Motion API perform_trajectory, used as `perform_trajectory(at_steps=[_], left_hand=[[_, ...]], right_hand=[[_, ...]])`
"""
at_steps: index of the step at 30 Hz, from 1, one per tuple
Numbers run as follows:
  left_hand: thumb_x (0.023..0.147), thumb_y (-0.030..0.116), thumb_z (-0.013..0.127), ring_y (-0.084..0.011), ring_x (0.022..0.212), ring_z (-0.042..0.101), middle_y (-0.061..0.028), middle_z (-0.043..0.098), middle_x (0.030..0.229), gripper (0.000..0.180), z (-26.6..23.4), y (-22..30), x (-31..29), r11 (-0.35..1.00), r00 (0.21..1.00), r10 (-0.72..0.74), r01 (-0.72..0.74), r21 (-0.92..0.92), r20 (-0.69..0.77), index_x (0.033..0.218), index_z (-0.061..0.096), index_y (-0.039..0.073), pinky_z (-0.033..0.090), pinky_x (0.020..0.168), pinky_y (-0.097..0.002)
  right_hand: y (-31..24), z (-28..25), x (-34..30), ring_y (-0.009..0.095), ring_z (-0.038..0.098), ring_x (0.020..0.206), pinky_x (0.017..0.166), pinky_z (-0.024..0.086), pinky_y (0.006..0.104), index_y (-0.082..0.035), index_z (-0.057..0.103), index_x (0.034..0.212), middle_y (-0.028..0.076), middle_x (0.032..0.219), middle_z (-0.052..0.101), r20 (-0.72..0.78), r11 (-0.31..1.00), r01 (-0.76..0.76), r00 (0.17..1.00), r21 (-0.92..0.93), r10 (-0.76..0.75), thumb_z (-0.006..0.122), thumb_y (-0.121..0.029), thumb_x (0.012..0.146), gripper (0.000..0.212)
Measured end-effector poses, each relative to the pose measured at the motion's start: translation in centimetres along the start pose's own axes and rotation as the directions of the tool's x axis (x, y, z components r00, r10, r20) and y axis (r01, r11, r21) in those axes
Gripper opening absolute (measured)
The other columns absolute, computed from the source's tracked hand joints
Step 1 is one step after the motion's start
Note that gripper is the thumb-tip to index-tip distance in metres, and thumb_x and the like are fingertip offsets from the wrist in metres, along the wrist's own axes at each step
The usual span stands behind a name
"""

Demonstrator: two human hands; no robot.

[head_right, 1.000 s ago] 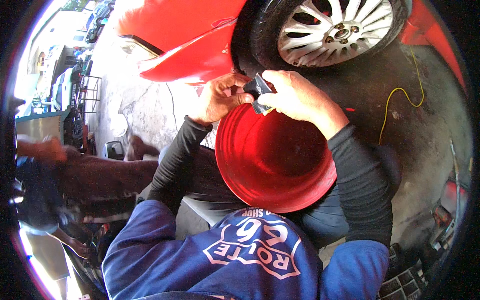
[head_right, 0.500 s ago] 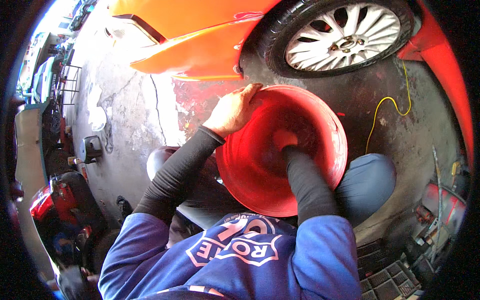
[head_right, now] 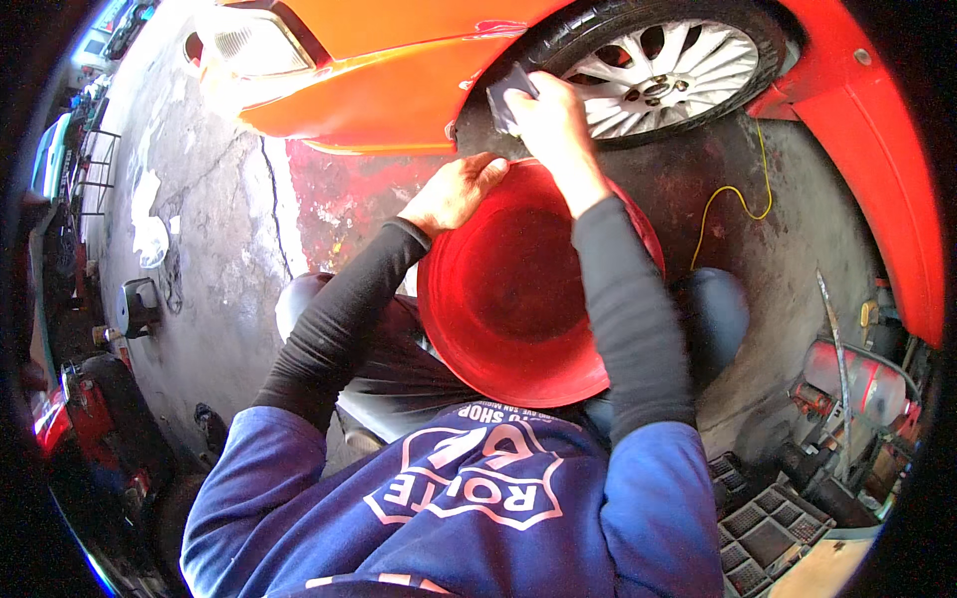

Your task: The person kneels beside a red car and repeatedly wipes the front bumper and wheel arch with a cloth, frequently dipping the cloth into a red bucket. The person continues this cleaning motion along the lower front bodywork of the car.

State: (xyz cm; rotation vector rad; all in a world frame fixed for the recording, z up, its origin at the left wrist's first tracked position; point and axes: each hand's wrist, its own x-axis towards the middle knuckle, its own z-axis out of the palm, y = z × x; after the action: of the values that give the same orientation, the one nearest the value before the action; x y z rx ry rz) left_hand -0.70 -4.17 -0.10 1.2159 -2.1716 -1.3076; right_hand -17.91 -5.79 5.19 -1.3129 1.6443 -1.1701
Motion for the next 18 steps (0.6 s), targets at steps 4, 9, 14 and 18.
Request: perform_trajectory(at_steps=[4, 9, 14, 18], left_hand=[[0.102, 0.039, 0.046, -0.039, 0.105, 0.063, -0.027, 0.066, 0.106, 0.046, 0.0, -0.4, 0.1, 1.0, 1.0, -0.015, 0.015, -0.017, -0.015, 0.114, 0.062, -0.002, 0.048, 0.091, -0.0441], [0.101, 0.038, 0.044, -0.0453, 0.101, 0.062, -0.0288, 0.066, 0.1, 0.045, 0.0, -0.3, 0.0, 0.951, 0.984, 0.149, -0.169, 0.26, 0.094, 0.108, 0.064, -0.002, 0.048, 0.089, -0.0502], [0.094, 0.023, 0.047, -0.0467, 0.089, 0.064, -0.0298, 0.066, 0.09, 0.032, 0.3, 0.7, 0.1, 0.994, 0.99, 0.104, -0.099, 0.05, -0.1, 0.09, 0.065, -0.004, 0.05, 0.082, -0.0526], [0.099, 0.03, 0.045, -0.0459, 0.092, 0.062, -0.0288, 0.066, 0.092, 0.037, 0.3, 0.5, 0.3, 0.927, 0.992, 0.087, -0.114, 0.357, 0.091, 0.097, 0.063, -0.002, 0.049, 0.083, -0.0506]], right_hand=[[-0.9, 3.0, 0.4, 0.008, 0.054, 0.055, 0.043, 0.039, 0.0237, 0.002, 0.06, 0.094, 0.007, 0.07, 0.064, 0.006, 0.91, -0.011, 1.0, 0.414, 0.01, 0.076, -0.027, 0.083, 0.035], [-1.6, 5.9, -0.8, 0.028, 0.065, 0.067, 0.066, 0.05, 0.0426, 0.001, 0.062, 0.08, 0.017, 0.075, 0.066, -0.104, 0.992, -0.086, 0.992, -0.093, 0.076, 0.062, -0.021, 0.084, 0.022], [-1.8, 4.6, -1.3, 0.004, 0.039, 0.044, 0.036, 0.029, 0.0199, -0.014, 0.05, 0.089, 0.0, 0.074, 0.057, 0.074, 0.773, -0.133, 0.991, 0.62, 0.111, 0.058, -0.016, 0.094, 0.009], [-0.4, 4.7, -1.0, 0.006, 0.043, 0.049, 0.042, 0.034, 0.0229, -0.011, 0.06, 0.086, -0.001, 0.072, 0.054, 0.306, 0.787, -0.269, 0.946, 0.556, 0.107, 0.054, -0.007, 0.092, 0.01]])
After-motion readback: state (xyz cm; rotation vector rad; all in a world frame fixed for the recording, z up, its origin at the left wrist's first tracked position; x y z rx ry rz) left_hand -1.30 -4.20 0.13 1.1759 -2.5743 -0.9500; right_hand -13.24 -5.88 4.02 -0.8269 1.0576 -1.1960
